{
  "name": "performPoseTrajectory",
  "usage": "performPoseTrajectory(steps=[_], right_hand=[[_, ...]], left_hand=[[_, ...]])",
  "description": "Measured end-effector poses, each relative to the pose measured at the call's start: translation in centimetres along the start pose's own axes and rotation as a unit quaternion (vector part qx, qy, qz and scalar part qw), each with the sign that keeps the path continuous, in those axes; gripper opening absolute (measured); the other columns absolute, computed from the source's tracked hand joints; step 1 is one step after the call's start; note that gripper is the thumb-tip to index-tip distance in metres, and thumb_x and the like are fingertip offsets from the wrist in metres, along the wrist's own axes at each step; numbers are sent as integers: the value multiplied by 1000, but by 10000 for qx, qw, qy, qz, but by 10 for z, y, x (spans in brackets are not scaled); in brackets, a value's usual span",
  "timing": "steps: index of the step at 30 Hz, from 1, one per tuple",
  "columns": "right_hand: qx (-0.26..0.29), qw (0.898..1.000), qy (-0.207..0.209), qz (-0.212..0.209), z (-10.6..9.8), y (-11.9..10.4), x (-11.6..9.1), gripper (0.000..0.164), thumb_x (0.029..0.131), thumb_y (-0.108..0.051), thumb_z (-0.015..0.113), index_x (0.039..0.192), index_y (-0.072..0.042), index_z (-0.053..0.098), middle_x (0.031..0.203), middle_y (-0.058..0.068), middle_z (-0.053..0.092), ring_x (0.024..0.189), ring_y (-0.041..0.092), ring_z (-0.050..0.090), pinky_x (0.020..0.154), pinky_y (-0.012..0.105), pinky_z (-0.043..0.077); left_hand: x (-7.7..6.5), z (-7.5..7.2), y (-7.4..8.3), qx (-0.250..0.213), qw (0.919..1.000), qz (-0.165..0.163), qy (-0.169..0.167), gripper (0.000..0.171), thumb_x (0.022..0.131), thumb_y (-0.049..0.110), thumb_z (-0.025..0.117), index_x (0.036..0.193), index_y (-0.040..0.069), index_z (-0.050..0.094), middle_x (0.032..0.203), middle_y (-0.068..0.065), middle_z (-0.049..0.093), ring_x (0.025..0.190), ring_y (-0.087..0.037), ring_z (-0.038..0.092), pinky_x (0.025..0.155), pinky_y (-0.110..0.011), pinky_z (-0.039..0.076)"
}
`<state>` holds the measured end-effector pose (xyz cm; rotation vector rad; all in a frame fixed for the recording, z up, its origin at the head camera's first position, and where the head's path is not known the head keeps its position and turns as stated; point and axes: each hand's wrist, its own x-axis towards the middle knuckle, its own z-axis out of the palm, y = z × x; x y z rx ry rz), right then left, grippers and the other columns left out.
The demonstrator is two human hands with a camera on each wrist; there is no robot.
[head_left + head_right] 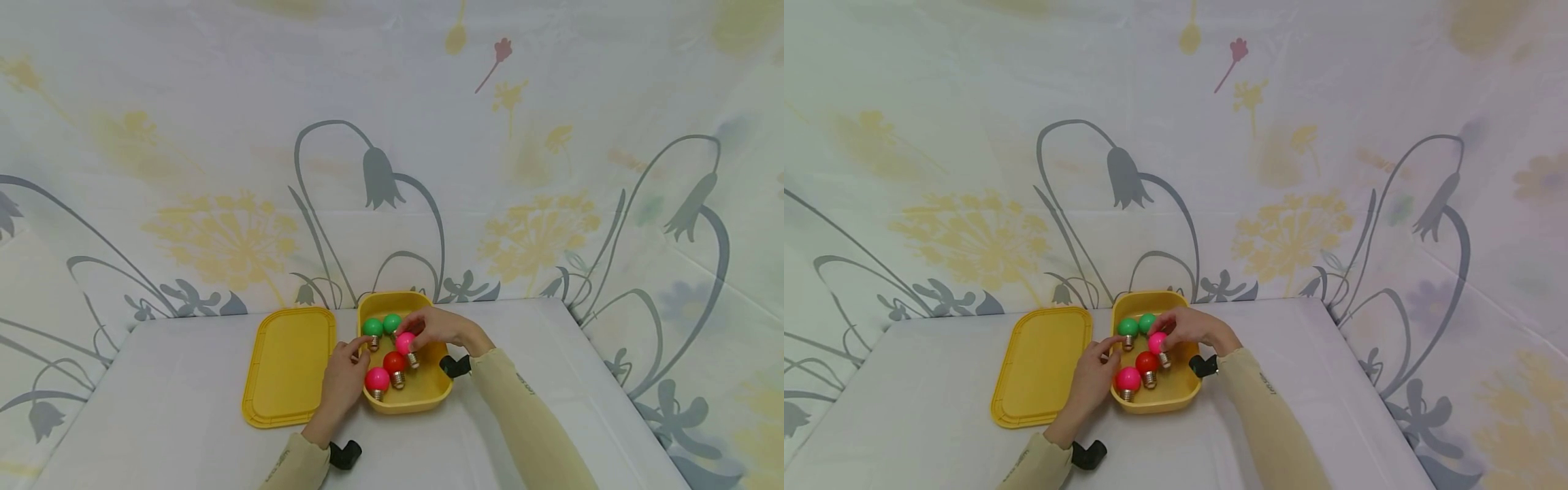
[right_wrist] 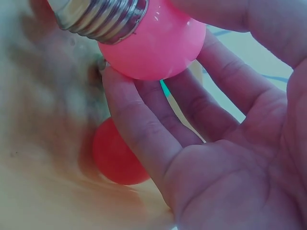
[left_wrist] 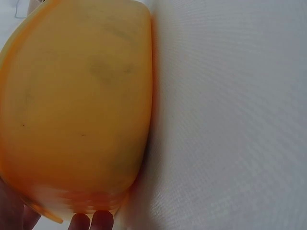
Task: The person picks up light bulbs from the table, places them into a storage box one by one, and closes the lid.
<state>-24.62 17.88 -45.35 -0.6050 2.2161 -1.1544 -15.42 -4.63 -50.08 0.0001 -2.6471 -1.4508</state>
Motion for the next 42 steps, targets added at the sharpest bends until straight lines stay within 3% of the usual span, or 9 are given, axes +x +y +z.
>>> performPoseTrajectory(steps=[11, 19, 31, 42], right_hand=[[-310, 9994, -69, 96, 0, -4, -2, 31, 80, -7, 78, 110, -9, 72, 104, 1, 68, 97, 21, 61, 89, 35, 51], [-968, 9953, -75, 67, 2, -10, -3, 35, 80, -2, 76, 115, -5, 73, 104, -1, 68, 97, 19, 59, 89, 35, 50], [-1202, 9927, -36, 88, 5, -10, 2, 32, 82, -4, 78, 113, -10, 75, 104, -3, 68, 95, 17, 60, 88, 33, 50], [-1325, 9911, 4, 111, 7, -14, 3, 31, 84, -5, 77, 115, -11, 75, 108, -2, 68, 98, 18, 60, 93, 39, 50]], left_hand=[[-2, 0, 2, -16, 10000, -31, 1, 28, 96, 16, 60, 122, 13, 71, 87, -5, 51, 74, -19, 48, 60, -29, 40], [-3, 3, 0, 4, 9999, -114, -52, 28, 96, 16, 61, 123, 15, 71, 86, -5, 50, 72, -19, 48, 58, -28, 39], [-1, 2, 1, 5, 10000, -54, 7, 28, 96, 17, 61, 122, 15, 71, 87, -5, 51, 71, -19, 49, 59, -30, 40], [-1, 0, 3, 7, 10000, -52, 16, 27, 97, 17, 61, 122, 15, 71, 87, -5, 51, 73, -19, 49, 59, -30, 41]])
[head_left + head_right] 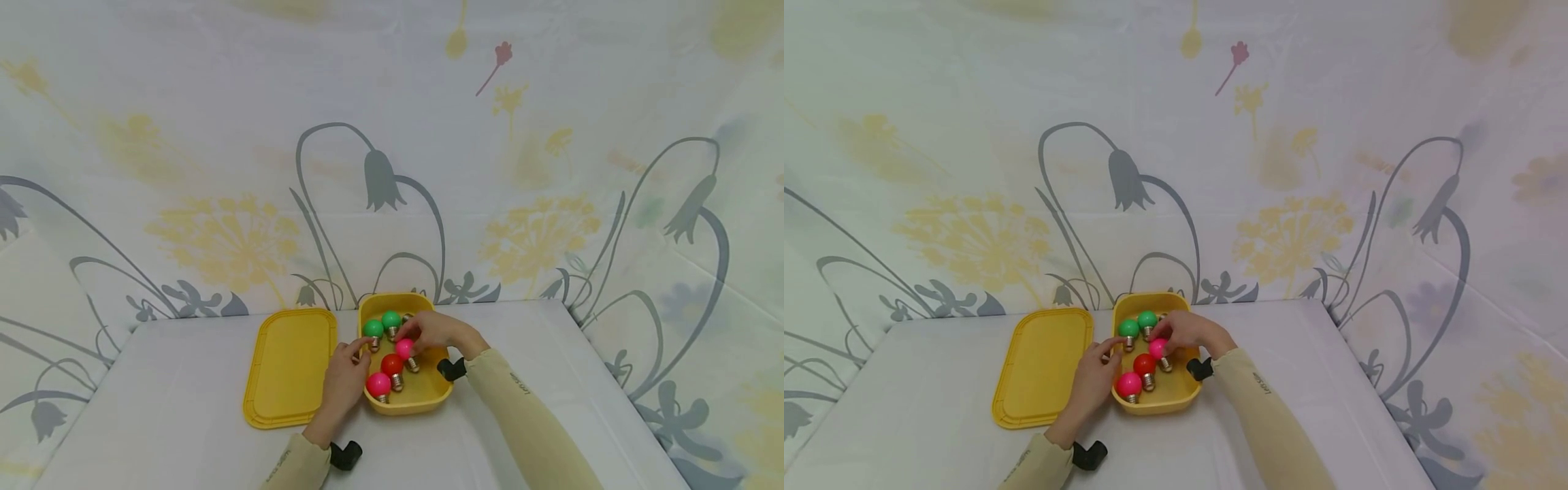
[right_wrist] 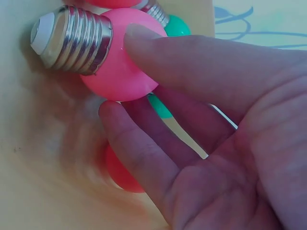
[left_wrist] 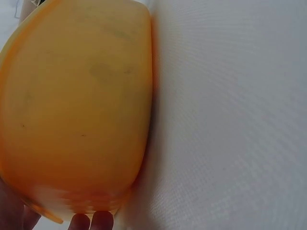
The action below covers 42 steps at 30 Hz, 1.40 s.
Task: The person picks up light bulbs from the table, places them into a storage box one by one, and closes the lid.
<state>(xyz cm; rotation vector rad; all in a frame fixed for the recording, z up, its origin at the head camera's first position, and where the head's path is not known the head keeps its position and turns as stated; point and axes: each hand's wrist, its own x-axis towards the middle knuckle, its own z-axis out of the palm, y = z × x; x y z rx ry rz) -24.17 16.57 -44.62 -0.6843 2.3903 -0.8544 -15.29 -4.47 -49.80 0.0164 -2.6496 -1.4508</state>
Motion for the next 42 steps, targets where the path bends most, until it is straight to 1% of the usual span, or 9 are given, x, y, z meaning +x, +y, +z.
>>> performPoseTrajectory(steps=[4, 11, 18, 26, 30, 34, 42], right_hand=[[44, 9999, 45, -83, 0, 1, 0, 31, 84, -5, 76, 115, -10, 75, 108, -2, 69, 99, 19, 61, 92, 38, 50], [289, 9994, 7, -169, -1, 2, 0, 34, 84, -4, 76, 118, -9, 73, 110, 0, 69, 103, 19, 62, 94, 38, 50], [463, 9985, 74, -285, -2, 5, -1, 36, 84, -2, 74, 119, -9, 73, 111, -1, 70, 104, 19, 62, 95, 39, 49], [691, 9971, 177, -247, -1, 7, -2, 36, 85, -3, 73, 121, -9, 72, 114, 0, 69, 108, 20, 63, 96, 38, 49], [844, 9958, 298, -214, -1, 9, -2, 35, 86, -5, 74, 121, -10, 72, 117, 2, 69, 109, 21, 63, 96, 38, 49], [1032, 9937, 378, -226, 0, 12, 0, 34, 87, -7, 74, 121, -10, 72, 118, 3, 69, 110, 22, 63, 97, 39, 48], [1460, 9870, 569, -355, 0, 16, -3, 35, 90, -10, 71, 124, -6, 70, 122, 9, 68, 117, 29, 59, 101, 43, 45]], left_hand=[[1, 1, -1, 19, 10000, 12, 49, 27, 96, 17, 61, 121, 16, 72, 86, -4, 51, 73, -18, 50, 59, -30, 41], [1, 2, -2, 6, 9998, 119, 142, 26, 95, 15, 62, 119, 15, 73, 85, -4, 51, 72, -18, 49, 58, -29, 40], [1, 1, -2, 7, 10000, 34, 34, 27, 97, 17, 61, 121, 16, 71, 86, -4, 50, 73, -19, 50, 59, -30, 41], [1, 1, -2, 11, 10000, -27, 2, 27, 96, 17, 61, 122, 16, 71, 86, -5, 50, 71, -19, 49, 58, -30, 40], [2, 0, -2, -15, 10000, -76, 3, 28, 96, 16, 60, 121, 17, 72, 84, -5, 49, 68, -19, 47, 56, -28, 38], [2, 0, -2, -25, 10000, -55, -9, 27, 96, 16, 61, 121, 16, 71, 85, -5, 49, 70, -19, 48, 57, -28, 39], [1, 0, -1, -14, 10000, -38, -20, 28, 96, 16, 61, 122, 16, 71, 86, -5, 50, 72, -19, 49, 58, -29, 41]])
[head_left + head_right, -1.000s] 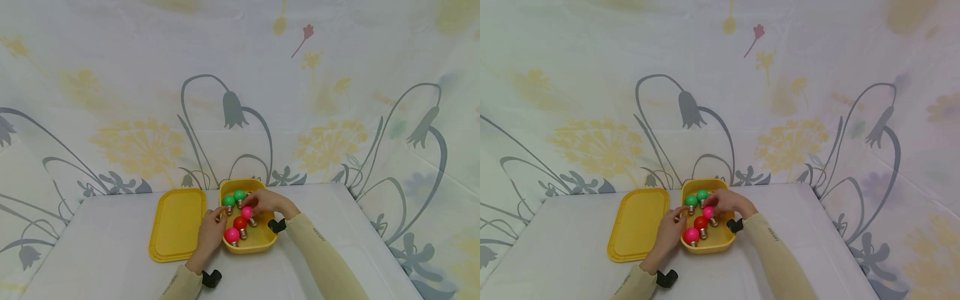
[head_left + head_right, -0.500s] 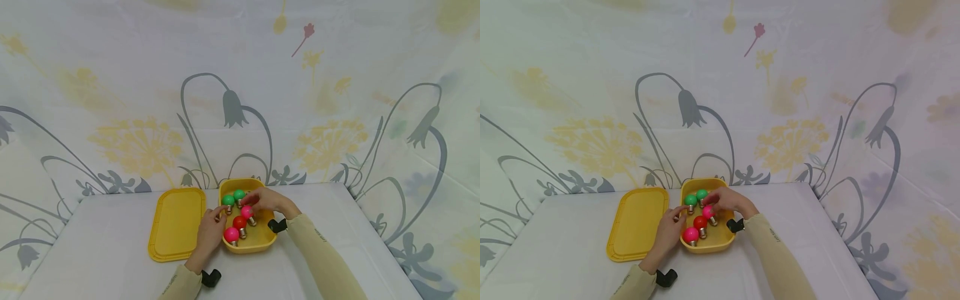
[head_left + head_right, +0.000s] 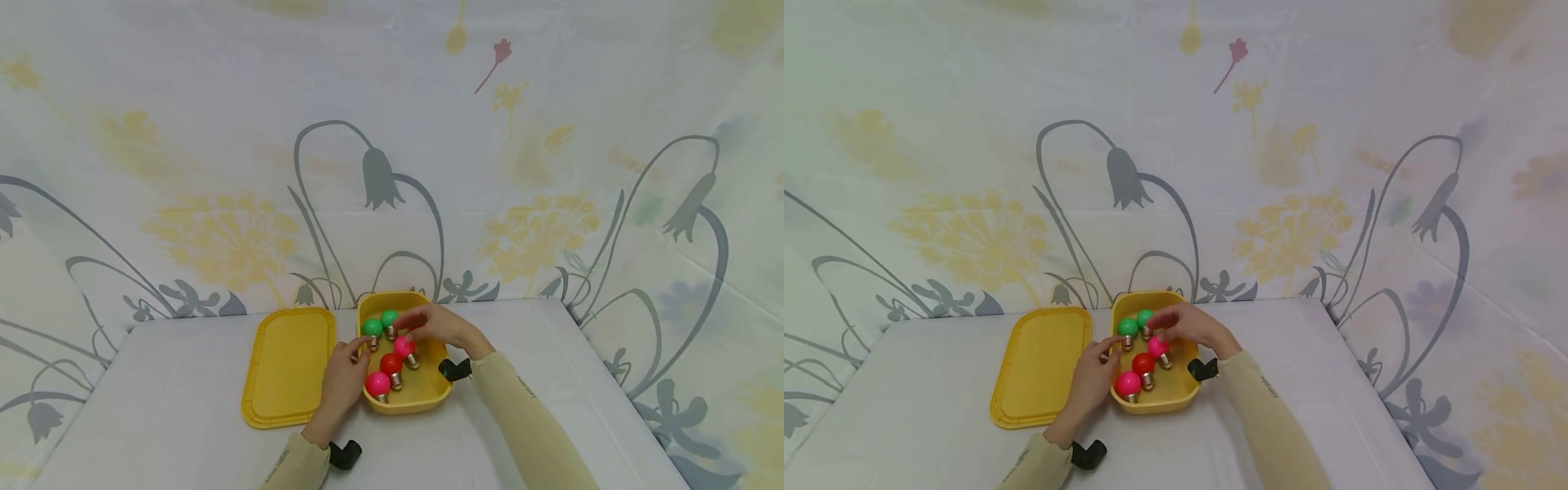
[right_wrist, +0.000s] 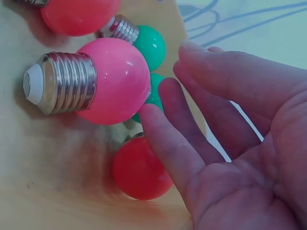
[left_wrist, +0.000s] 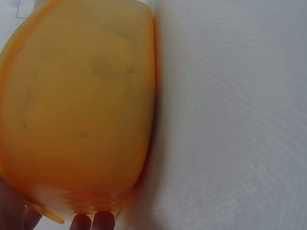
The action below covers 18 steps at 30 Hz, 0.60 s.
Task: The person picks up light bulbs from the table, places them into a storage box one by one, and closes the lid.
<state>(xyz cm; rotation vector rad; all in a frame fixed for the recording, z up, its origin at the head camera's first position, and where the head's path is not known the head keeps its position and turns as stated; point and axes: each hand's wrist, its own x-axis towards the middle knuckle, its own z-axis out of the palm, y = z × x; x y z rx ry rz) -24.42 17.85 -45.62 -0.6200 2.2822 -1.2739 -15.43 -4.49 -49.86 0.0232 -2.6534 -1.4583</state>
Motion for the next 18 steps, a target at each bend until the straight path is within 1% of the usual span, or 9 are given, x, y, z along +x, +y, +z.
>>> performPoseTrajectory(steps=[7, 9, 14, 18], right_hand=[[337, 9992, 211, -107, 1, -1, -2, 34, 91, -2, 66, 125, -4, 68, 124, 14, 66, 121, 35, 56, 100, 41, 46], [364, 9989, 242, -139, 1, -2, -3, 34, 92, -1, 64, 126, -4, 68, 125, 15, 66, 121, 35, 56, 101, 41, 45], [430, 9979, 422, -226, -1, -3, -5, 33, 94, -3, 63, 126, -3, 67, 125, 15, 66, 120, 34, 59, 100, 41, 46], [648, 9956, 572, -348, -4, -1, -7, 33, 94, -5, 63, 127, -2, 66, 125, 19, 65, 119, 36, 59, 100, 41, 47]], left_hand=[[0, 1, 0, 50, 10000, 9, -17, 28, 97, 15, 61, 123, 15, 71, 87, -5, 51, 74, -19, 49, 60, -30, 41], [0, 1, 0, 49, 10000, 11, -21, 28, 97, 15, 61, 123, 15, 71, 87, -5, 51, 74, -19, 49, 59, -30, 41], [-1, 0, 1, 38, 10000, -1, -32, 28, 96, 15, 61, 123, 16, 71, 86, -5, 50, 73, -19, 49, 58, -30, 41], [-1, 0, 2, 61, 10000, 0, -38, 28, 96, 15, 61, 123, 16, 70, 86, -5, 49, 73, -19, 49, 58, -30, 40]])
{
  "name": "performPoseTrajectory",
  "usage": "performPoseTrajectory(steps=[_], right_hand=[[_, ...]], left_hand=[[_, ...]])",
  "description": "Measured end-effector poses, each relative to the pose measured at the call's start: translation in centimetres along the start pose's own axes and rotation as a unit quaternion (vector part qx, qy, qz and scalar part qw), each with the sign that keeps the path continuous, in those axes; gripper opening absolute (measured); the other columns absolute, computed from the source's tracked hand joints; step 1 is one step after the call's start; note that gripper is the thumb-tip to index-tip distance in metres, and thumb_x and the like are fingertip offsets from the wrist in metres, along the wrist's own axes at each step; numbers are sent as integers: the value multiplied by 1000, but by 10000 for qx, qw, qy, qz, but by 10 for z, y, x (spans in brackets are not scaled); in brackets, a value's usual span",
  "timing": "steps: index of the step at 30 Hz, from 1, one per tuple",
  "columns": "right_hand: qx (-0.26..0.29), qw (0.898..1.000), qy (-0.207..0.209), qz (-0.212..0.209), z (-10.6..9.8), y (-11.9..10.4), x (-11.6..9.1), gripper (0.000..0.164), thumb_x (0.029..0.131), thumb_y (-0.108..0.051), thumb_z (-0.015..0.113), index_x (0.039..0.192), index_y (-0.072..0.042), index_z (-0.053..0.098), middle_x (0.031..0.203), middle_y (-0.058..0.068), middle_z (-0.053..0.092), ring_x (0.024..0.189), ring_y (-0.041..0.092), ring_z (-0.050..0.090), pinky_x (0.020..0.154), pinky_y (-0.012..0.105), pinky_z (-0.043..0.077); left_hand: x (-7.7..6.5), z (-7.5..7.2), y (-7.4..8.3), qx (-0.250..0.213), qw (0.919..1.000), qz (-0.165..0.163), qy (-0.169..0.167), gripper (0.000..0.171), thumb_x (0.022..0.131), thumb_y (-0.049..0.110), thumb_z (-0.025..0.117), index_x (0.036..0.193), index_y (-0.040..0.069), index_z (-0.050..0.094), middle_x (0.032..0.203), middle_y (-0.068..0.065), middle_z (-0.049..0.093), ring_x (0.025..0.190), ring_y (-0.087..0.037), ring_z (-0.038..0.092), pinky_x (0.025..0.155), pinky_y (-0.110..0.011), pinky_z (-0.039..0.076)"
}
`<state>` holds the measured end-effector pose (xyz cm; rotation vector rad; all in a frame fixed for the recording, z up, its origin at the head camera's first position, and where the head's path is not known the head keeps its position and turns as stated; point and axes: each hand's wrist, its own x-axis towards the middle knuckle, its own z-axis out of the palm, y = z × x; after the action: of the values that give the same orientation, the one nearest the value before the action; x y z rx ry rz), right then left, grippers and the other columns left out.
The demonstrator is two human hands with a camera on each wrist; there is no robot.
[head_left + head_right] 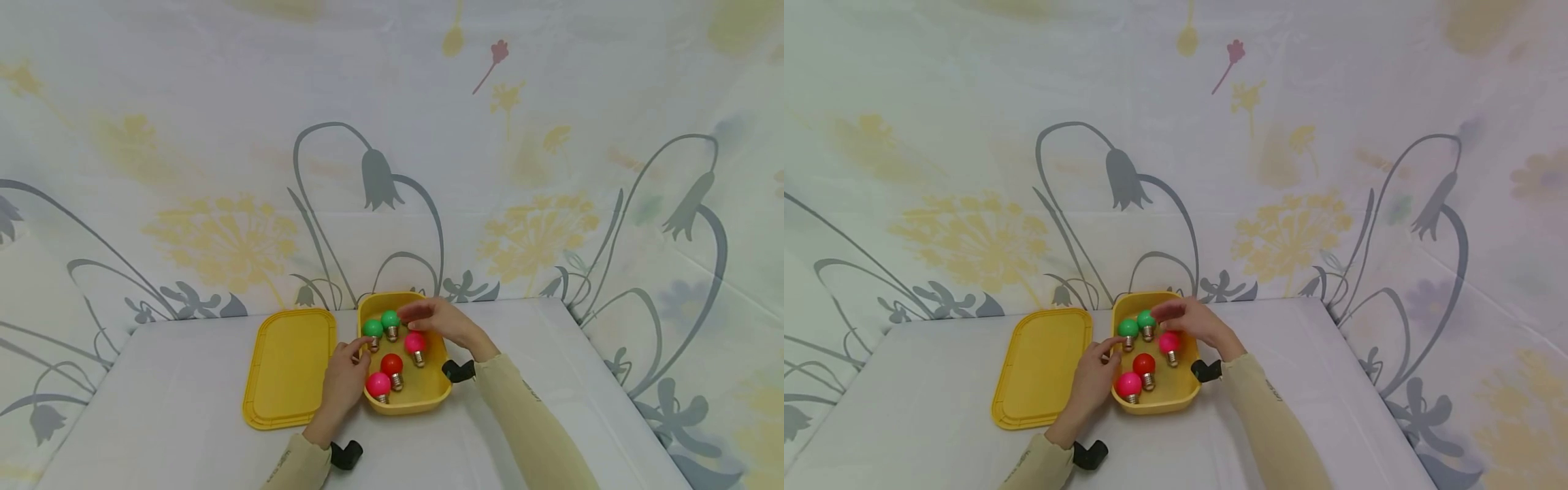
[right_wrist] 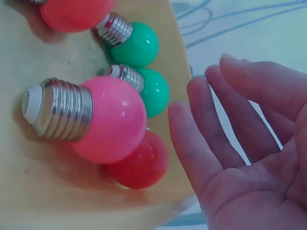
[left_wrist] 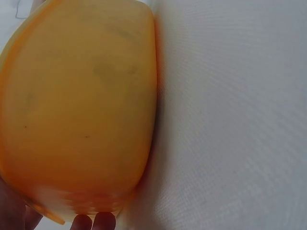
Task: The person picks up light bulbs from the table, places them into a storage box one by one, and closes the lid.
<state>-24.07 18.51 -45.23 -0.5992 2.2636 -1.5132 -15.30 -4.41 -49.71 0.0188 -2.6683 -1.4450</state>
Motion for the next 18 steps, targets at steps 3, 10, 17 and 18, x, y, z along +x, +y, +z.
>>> performPoseTrajectory(steps=[3, 10, 17, 18], right_hand=[[86, 9999, 93, -41, -2, 1, -1, 34, 94, -6, 64, 128, -2, 65, 127, 21, 63, 119, 37, 59, 99, 40, 47], [-48, 9994, 331, -6, -7, 0, -7, 37, 93, -8, 65, 130, -4, 65, 129, 19, 63, 119, 32, 59, 100, 42, 46], [62, 9990, 443, -92, -11, -2, -15, 37, 94, -7, 63, 131, -4, 63, 130, 19, 62, 122, 37, 57, 102, 45, 44], [81, 9989, 461, -92, -11, -3, -17, 37, 94, -7, 63, 131, -4, 64, 130, 18, 62, 122, 38, 57, 102, 45, 44]], left_hand=[[0, 0, 0, -2, 10000, -1, 6, 28, 96, 15, 61, 123, 16, 70, 86, -5, 49, 72, -19, 49, 58, -30, 40], [0, 1, 0, 6, 10000, 3, 16, 29, 96, 16, 60, 123, 16, 70, 86, -5, 49, 72, -19, 48, 58, -29, 40], [0, 1, -1, 5, 10000, -12, 35, 29, 96, 16, 61, 123, 16, 71, 86, -5, 50, 71, -19, 48, 58, -29, 39], [0, 2, -1, 8, 10000, -9, 38, 29, 96, 16, 61, 123, 16, 71, 86, -5, 49, 71, -19, 48, 57, -29, 39]])
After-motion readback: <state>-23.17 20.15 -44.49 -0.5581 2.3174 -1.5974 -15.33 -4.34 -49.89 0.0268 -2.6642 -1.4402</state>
